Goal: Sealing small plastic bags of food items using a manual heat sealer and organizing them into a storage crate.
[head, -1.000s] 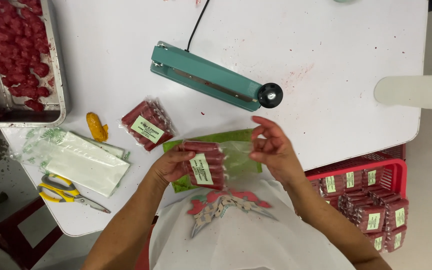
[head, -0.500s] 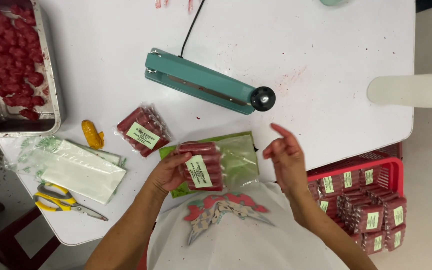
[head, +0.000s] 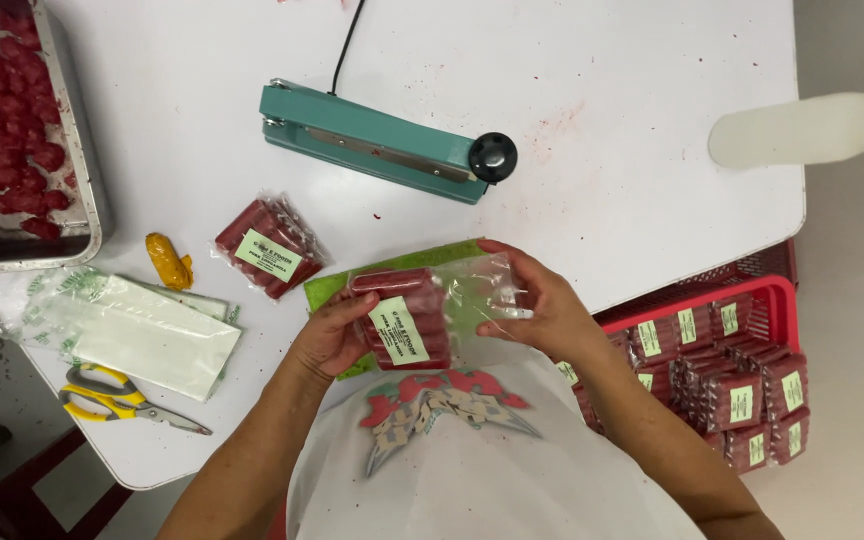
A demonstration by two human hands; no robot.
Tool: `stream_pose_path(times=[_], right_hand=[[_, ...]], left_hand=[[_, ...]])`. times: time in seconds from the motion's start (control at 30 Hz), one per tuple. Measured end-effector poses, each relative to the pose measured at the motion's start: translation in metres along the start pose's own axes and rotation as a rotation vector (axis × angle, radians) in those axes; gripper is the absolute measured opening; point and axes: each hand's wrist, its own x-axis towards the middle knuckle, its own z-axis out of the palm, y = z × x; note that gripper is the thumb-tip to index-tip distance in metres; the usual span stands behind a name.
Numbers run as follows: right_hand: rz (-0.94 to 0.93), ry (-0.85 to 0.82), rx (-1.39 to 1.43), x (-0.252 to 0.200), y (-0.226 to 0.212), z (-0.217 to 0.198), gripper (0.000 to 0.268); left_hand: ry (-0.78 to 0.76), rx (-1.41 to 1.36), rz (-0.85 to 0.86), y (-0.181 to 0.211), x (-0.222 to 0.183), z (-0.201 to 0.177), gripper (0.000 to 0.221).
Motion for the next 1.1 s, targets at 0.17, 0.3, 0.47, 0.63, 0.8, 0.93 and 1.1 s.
stream_pose_path(times=[0.17,0.3,0.47,0.63,0.8,0.93,1.1], right_hand=[[-0.001,0.268,-0.074,0.001,0.019,0.016,0.024],[-0.069,0.386,-0.177,-0.016,0.018,0.015,0.016],[-0.244,0.604,-0.237,-0.036,0.006,0.007,0.019],[-0.268,0.738,-0.084,-0.062,-0.014,-0.028,0.016],[-0.105,0.463,0.094,-0.095,-0.018,-0.013,0.040],[-0.093,0.303,0.129,-0.095,-0.009,0.018,0.096],[-0.053,0.421,-0.003,-0.083,-0.012,0.035,0.094]], left_hand=[[0.009,0.044,0.012,-0.022,-0.005,-0.005,0.047],[0.034,0.034,0.022,-0.025,-0.014,-0.003,0.041],[0.019,0.072,0.067,-0.024,-0.031,0.026,0.035],[0.002,0.094,0.106,-0.025,-0.033,0.010,0.034],[0.004,0.127,0.123,-0.031,-0.022,-0.019,0.034],[0.032,0.145,0.157,-0.031,-0.026,0.004,0.036],[0.034,0.179,0.165,-0.032,-0.031,0.021,0.034]])
